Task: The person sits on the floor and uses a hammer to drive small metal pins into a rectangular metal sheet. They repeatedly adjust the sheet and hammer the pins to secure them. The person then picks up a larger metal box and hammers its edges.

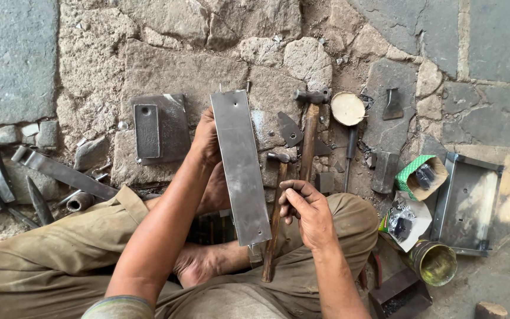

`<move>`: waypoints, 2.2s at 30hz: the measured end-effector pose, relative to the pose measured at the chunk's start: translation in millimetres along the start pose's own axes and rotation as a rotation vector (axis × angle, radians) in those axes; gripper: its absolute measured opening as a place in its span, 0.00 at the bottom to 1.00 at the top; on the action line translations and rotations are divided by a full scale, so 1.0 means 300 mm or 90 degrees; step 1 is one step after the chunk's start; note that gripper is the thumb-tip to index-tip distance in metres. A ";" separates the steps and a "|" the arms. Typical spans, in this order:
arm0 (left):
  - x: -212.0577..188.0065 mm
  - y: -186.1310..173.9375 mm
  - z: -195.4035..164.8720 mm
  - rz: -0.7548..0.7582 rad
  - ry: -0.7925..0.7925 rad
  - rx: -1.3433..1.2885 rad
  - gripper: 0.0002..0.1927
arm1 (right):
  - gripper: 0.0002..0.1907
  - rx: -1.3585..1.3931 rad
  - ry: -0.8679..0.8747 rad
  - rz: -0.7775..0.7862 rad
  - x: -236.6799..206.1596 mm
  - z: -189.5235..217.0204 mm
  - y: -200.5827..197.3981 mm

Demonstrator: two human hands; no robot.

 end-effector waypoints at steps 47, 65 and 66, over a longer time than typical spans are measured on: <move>-0.267 -0.027 -0.292 -0.586 0.281 1.280 0.56 | 0.11 -1.056 -0.630 0.014 0.521 0.240 0.422; -0.205 0.168 -0.110 -0.156 0.015 0.160 0.42 | 0.07 -1.009 -0.713 0.043 0.543 0.230 0.430; -0.203 0.197 -0.089 -0.141 0.017 0.144 0.42 | 0.07 -1.004 -0.730 0.046 0.539 0.226 0.426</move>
Point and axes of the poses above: each hand's wrist, its own x-axis towards the middle knuckle, its own y-axis out of the palm, z = x × y, the point moved 1 cm from there along x, towards the middle knuckle, and after that the axes turned 1 degree about -y, right-handed, at the moved point
